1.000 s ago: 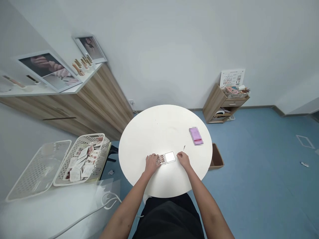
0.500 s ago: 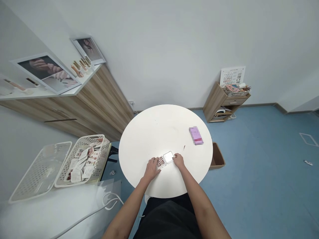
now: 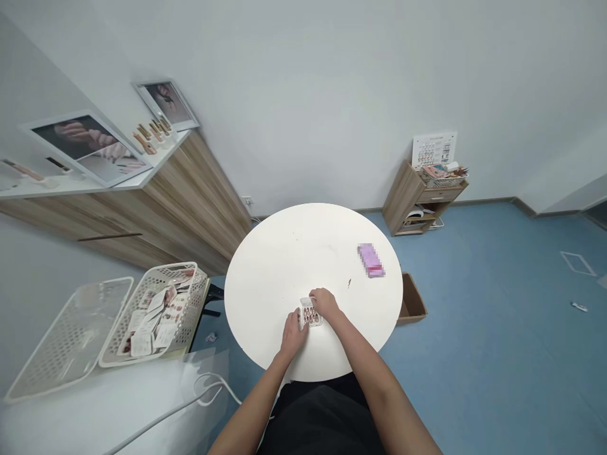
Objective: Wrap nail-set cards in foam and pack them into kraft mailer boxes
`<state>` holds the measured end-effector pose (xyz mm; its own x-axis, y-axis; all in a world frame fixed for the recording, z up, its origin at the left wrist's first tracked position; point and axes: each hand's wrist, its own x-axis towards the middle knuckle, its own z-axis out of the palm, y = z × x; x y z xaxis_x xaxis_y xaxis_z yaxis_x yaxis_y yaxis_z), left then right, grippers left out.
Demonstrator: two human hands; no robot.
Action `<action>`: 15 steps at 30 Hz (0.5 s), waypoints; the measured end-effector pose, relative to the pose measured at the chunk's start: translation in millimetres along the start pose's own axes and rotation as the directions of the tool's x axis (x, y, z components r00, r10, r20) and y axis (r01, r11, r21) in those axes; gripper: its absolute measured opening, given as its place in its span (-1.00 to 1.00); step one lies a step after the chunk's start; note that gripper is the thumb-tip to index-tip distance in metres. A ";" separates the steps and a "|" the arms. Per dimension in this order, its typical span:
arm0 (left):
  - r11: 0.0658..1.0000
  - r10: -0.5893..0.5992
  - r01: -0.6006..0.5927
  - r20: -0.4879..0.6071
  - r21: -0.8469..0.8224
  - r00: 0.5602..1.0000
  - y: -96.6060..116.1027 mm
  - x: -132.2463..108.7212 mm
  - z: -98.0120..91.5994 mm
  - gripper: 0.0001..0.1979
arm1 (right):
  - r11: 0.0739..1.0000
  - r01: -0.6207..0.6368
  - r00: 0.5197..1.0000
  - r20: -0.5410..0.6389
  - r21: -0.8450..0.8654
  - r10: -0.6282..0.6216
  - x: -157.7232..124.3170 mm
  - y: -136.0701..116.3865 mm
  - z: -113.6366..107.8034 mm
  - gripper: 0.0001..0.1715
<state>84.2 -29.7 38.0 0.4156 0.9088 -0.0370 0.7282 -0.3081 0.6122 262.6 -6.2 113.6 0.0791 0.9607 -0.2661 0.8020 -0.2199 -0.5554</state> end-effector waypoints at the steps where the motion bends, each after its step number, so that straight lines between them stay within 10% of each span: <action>1: 1.000 0.016 -0.017 -0.037 -0.020 0.999 -2.9 -0.1 -1.7 -0.43 | 0.999 0.038 0.999 0.011 -0.010 -0.038 -5.1 1.1 2.4 -0.65; 15: 0.870 0.401 -0.415 0.107 0.265 0.910 -11.3 -28.5 0.7 -0.28 | 0.904 0.373 0.903 -0.143 -0.207 -0.405 -56.7 42.6 70.7 -0.46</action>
<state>64.5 -52.4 31.5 0.7287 0.6728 0.1273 0.6056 -0.7200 0.3388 250.4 -82.0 49.3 -0.1686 0.9809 0.0974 0.8775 0.1944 -0.4384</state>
